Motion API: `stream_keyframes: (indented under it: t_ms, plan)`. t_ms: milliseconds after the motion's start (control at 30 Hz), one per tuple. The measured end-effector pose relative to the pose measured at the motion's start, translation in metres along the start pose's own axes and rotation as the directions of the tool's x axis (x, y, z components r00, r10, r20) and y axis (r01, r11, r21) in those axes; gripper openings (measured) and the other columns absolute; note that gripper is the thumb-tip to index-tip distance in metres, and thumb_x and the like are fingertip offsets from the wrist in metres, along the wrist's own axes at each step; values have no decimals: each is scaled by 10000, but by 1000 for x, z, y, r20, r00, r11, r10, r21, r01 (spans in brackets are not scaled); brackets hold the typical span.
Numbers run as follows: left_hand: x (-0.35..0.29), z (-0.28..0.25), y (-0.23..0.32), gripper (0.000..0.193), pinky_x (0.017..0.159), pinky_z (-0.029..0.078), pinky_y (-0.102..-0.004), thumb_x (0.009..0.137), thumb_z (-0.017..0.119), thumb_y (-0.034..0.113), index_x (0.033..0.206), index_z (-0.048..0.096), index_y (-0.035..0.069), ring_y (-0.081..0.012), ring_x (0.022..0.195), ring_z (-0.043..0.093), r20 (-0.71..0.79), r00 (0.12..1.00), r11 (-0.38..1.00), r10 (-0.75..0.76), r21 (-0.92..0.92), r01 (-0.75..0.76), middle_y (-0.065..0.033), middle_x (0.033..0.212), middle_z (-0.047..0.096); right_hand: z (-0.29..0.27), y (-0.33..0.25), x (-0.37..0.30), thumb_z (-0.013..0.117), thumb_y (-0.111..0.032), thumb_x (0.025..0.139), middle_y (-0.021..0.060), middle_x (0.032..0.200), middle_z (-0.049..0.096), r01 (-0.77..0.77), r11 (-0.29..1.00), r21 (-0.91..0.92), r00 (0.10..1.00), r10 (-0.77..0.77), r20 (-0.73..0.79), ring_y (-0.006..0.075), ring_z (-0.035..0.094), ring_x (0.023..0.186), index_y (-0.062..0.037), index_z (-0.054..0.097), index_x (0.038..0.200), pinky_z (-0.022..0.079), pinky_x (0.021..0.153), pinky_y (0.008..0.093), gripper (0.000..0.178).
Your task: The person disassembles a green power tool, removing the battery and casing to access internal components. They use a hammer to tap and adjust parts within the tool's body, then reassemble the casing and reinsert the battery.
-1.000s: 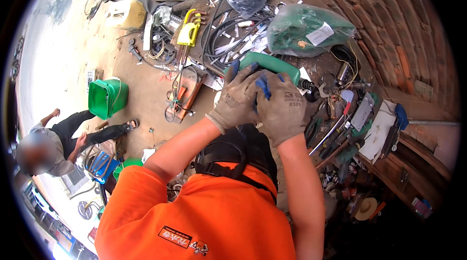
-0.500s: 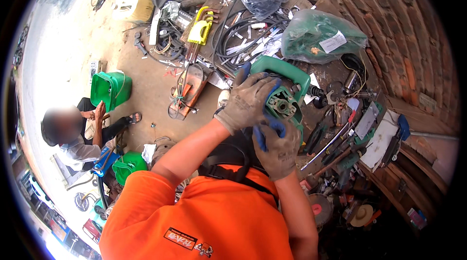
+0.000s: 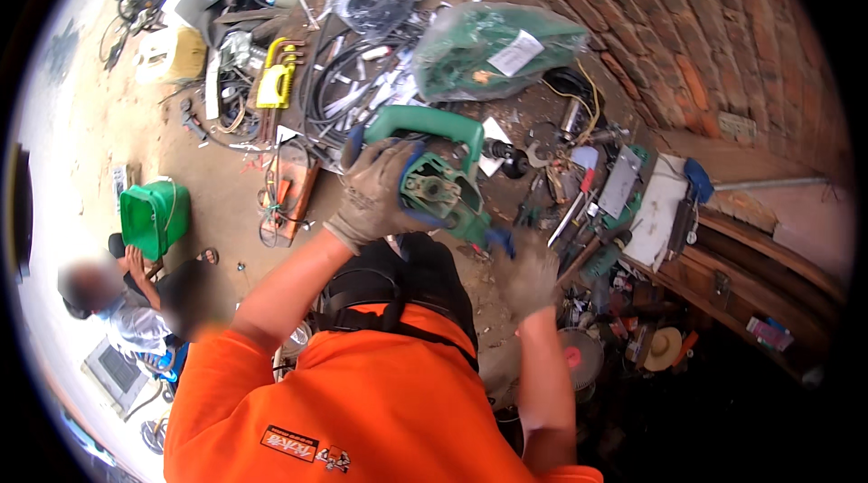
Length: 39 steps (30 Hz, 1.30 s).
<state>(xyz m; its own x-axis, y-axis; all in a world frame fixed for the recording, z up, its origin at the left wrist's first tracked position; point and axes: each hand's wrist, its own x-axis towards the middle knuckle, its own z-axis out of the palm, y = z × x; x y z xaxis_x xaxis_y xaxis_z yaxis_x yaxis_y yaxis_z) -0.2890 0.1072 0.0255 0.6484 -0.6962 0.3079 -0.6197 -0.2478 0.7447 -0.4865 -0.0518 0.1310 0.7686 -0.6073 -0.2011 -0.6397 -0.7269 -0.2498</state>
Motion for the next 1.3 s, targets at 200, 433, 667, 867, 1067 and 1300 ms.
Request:
stream_keyframes:
  t_ms: [200,433,667,867,1067,1300]
  plan:
    - [0,1,4,1020,1200,280,-577,534,894,692,1291,649,53,-294,1225,622,13,999,1000,-30,10,30,-99,1289,690,-30,-4,86,724,-262,891,171,818,719,-476,744,470,859,277,431,338,703,699,-31,747,947,562,642,420,239]
    - [-2,-1,6,1006,1192,282,-589,531,902,662,1289,648,53,-298,1246,611,40,998,998,-42,44,40,-100,1281,690,-14,-85,129,656,-143,865,204,914,706,431,875,-220,902,-416,114,381,700,839,-23,682,921,566,769,466,135]
    - [-5,3,-1,664,1191,286,-593,732,803,389,1289,653,60,-327,1237,610,11,1000,993,24,118,-25,-106,1267,696,4,-127,79,629,-266,911,218,947,691,380,924,37,923,-382,49,433,692,871,-32,692,1089,558,815,514,301]
    - [-4,-1,-1,489,1196,291,-574,871,681,335,1301,668,103,-324,1219,617,5,1000,996,8,87,-9,-77,1274,704,27,-127,44,749,-389,876,98,829,648,408,911,-66,902,-413,-124,308,655,766,-93,717,1083,488,754,451,363]
    - [-1,1,1,763,1057,505,-462,715,826,395,1338,610,10,-391,1213,618,32,998,989,59,131,-63,-157,1291,681,41,-94,-2,722,-292,897,60,973,668,410,911,34,898,-397,-190,245,661,875,-124,727,1024,469,803,416,210]
    - [1,1,7,1099,1082,451,-510,518,948,621,1342,600,-16,-404,1182,608,40,999,999,19,27,-20,-196,1230,674,17,-25,-22,766,-223,872,111,976,706,110,989,97,986,-96,-134,327,665,821,-88,756,995,526,746,439,183]
